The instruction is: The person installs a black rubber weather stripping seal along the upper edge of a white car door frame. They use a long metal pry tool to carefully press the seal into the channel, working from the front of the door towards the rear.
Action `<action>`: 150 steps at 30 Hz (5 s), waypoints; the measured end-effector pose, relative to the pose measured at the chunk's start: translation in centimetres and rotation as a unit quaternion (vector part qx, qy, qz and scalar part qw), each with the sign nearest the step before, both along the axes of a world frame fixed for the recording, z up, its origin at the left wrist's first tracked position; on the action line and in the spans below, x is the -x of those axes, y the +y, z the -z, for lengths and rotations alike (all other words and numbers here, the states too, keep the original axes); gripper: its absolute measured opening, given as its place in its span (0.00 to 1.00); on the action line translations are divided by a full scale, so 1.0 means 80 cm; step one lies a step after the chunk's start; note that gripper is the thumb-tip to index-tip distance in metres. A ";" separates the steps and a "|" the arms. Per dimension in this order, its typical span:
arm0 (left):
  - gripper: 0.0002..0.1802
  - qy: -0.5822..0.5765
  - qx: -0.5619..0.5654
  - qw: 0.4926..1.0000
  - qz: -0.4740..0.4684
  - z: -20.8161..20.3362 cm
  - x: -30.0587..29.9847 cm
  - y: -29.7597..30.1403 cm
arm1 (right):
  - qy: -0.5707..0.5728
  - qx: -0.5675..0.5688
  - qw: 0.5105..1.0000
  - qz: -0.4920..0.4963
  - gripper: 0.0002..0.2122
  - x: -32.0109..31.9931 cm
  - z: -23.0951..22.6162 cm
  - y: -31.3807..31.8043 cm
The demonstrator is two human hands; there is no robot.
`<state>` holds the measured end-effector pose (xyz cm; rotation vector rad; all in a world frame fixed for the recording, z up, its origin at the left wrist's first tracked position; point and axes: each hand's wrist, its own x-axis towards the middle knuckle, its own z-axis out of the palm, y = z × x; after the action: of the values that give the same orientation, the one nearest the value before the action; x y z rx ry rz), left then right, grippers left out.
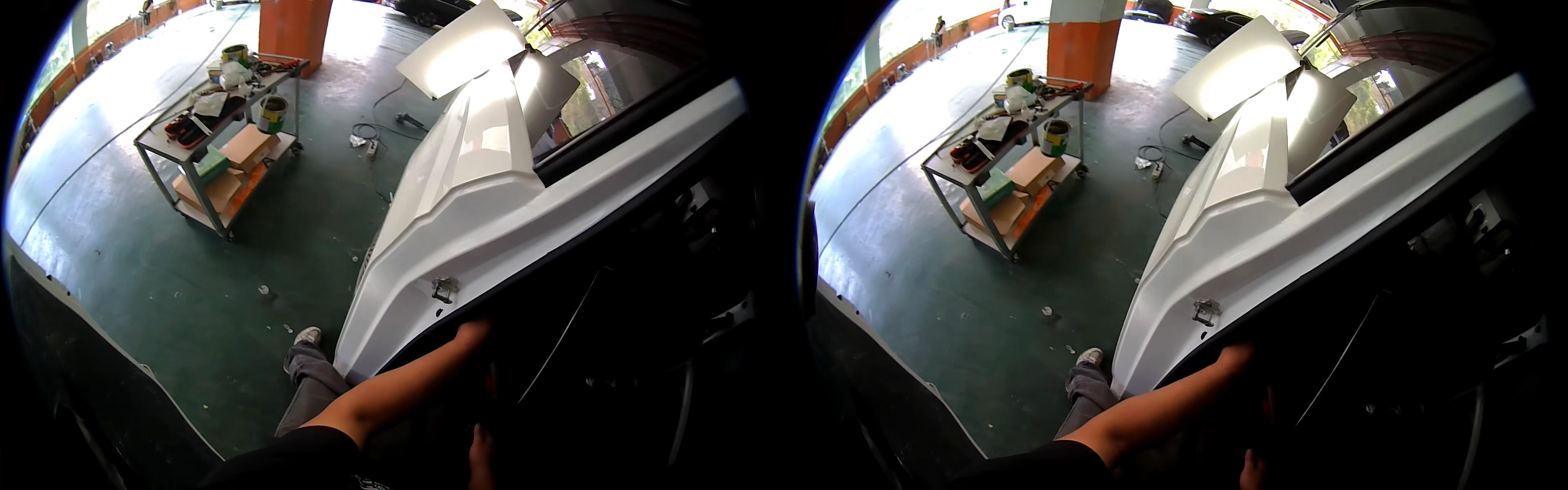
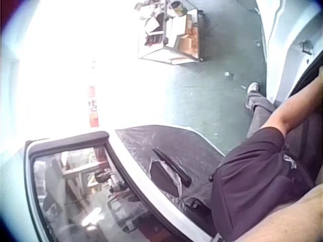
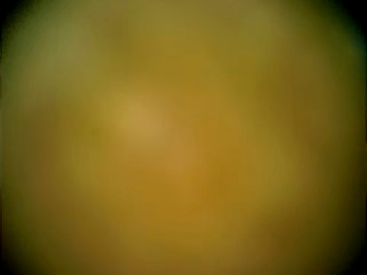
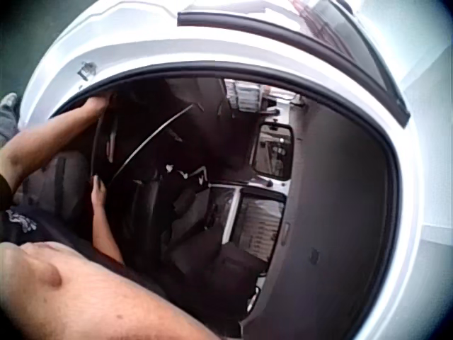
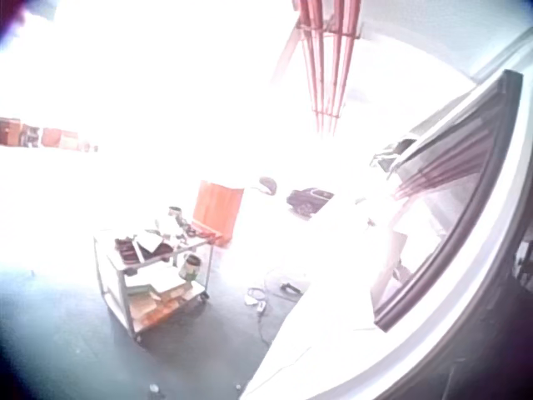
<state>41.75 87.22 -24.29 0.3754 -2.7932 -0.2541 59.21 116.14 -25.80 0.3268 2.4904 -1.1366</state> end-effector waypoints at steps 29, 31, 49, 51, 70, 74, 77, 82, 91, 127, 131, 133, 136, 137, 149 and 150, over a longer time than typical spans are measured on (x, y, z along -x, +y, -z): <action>0.17 0.189 -0.414 0.890 -0.012 -0.021 -0.012 -0.003 | 0.181 -0.220 0.945 0.160 0.20 -0.051 0.091 0.014; 0.17 0.186 -0.428 0.884 -0.012 -0.022 -0.012 -0.007 | 0.175 -0.204 0.951 0.150 0.19 -0.054 0.079 0.001; 0.27 0.164 -0.597 0.785 -0.022 -0.012 -0.117 -0.001 | 0.132 -0.007 0.987 0.087 0.16 -0.048 -0.014 -0.141; 0.41 0.030 -0.564 0.825 0.010 -0.038 -0.163 -0.016 | 0.125 0.009 0.988 0.086 0.16 -0.025 -0.027 -0.181; 0.27 0.259 -0.534 0.800 0.088 -0.478 0.330 -0.805 | 0.346 0.266 0.900 0.004 0.13 0.593 -0.329 -0.516; 0.08 0.324 -0.505 0.784 0.160 -0.494 0.398 -0.887 | 0.406 0.354 0.840 -0.061 0.13 0.839 -0.361 -0.601; 0.13 0.362 -0.552 0.742 0.119 -0.504 0.439 -0.940 | 0.429 0.400 0.805 -0.093 0.12 0.966 -0.370 -0.640; 0.24 0.435 -0.534 0.724 0.029 -0.478 0.491 -0.941 | 0.426 0.437 0.784 -0.116 0.12 1.049 -0.362 -0.680; 0.32 0.352 -0.503 0.788 0.048 -0.448 0.505 -0.882 | 0.397 0.427 0.805 -0.107 0.12 0.993 -0.373 -0.731; 0.10 0.257 -0.715 0.637 -0.132 -0.032 -0.290 -0.089 | 0.010 -0.043 0.993 -0.113 0.21 0.023 -0.041 -0.069; 0.24 0.154 -0.725 0.669 -0.052 -0.066 -0.233 -0.056 | -0.046 -0.082 0.985 -0.145 0.22 -0.022 0.052 0.009; 0.29 0.094 -0.700 0.704 -0.080 -0.070 -0.204 -0.041 | -0.028 -0.094 0.982 -0.159 0.22 -0.033 0.078 0.022; 0.32 0.050 -0.691 0.713 -0.108 -0.060 -0.173 -0.028 | -0.047 -0.056 0.987 -0.143 0.21 -0.041 0.089 0.020; 0.31 0.054 -0.710 0.694 -0.105 -0.055 -0.166 -0.025 | -0.067 -0.029 0.990 -0.120 0.21 -0.041 0.088 0.017; 0.23 -0.062 -0.783 0.619 0.003 0.000 -0.198 0.041 | -0.097 0.127 0.983 0.087 0.17 -0.211 0.048 0.094; 0.23 -0.093 -0.782 0.616 -0.009 0.003 -0.202 0.049 | -0.111 0.139 0.978 0.111 0.18 -0.228 0.044 0.095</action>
<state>57.93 91.10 -24.52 0.7343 -1.8238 -2.6943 77.49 123.78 -29.30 0.6251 2.1075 -1.4316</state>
